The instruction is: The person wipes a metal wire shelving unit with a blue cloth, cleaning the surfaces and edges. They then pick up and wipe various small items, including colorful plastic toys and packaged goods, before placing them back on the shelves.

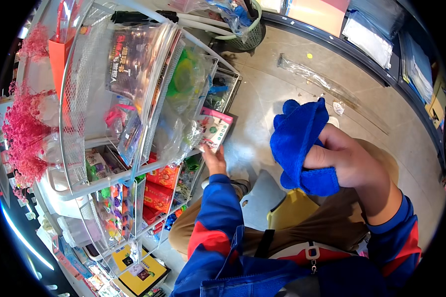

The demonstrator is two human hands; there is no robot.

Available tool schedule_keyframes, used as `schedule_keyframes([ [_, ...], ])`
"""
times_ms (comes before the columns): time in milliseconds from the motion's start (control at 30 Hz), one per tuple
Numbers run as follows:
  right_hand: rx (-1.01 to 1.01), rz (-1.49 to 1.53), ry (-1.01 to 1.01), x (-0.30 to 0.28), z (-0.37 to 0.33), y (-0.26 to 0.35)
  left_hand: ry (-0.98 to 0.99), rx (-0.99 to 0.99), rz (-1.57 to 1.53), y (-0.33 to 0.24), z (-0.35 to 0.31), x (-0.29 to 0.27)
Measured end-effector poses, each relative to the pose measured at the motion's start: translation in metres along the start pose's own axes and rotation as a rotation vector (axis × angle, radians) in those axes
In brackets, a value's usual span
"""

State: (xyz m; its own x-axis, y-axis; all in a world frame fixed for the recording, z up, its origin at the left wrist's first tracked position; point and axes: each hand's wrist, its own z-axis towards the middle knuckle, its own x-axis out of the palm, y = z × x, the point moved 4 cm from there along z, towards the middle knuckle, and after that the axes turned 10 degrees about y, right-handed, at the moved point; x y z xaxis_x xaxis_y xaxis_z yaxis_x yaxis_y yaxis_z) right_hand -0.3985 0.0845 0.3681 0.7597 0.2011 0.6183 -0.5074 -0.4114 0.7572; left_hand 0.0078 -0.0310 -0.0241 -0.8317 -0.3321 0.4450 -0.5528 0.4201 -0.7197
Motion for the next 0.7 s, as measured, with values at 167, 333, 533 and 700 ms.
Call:
schedule_keyframes([
  [167,-0.007,-0.022,0.032,-0.001,0.004,0.002,-0.262,0.082,0.184,-0.034,-0.025,0.041],
  [333,-0.022,-0.018,0.034,0.005,0.009,0.002,-0.238,0.093,0.072,-0.042,-0.005,0.023],
  [533,0.013,0.037,0.005,0.002,0.010,-0.002,-0.266,0.102,0.184,-0.033,-0.042,0.047],
  [700,0.002,0.052,0.055,0.010,0.010,0.004,-0.392,0.122,0.162,-0.011,-0.033,0.040],
])
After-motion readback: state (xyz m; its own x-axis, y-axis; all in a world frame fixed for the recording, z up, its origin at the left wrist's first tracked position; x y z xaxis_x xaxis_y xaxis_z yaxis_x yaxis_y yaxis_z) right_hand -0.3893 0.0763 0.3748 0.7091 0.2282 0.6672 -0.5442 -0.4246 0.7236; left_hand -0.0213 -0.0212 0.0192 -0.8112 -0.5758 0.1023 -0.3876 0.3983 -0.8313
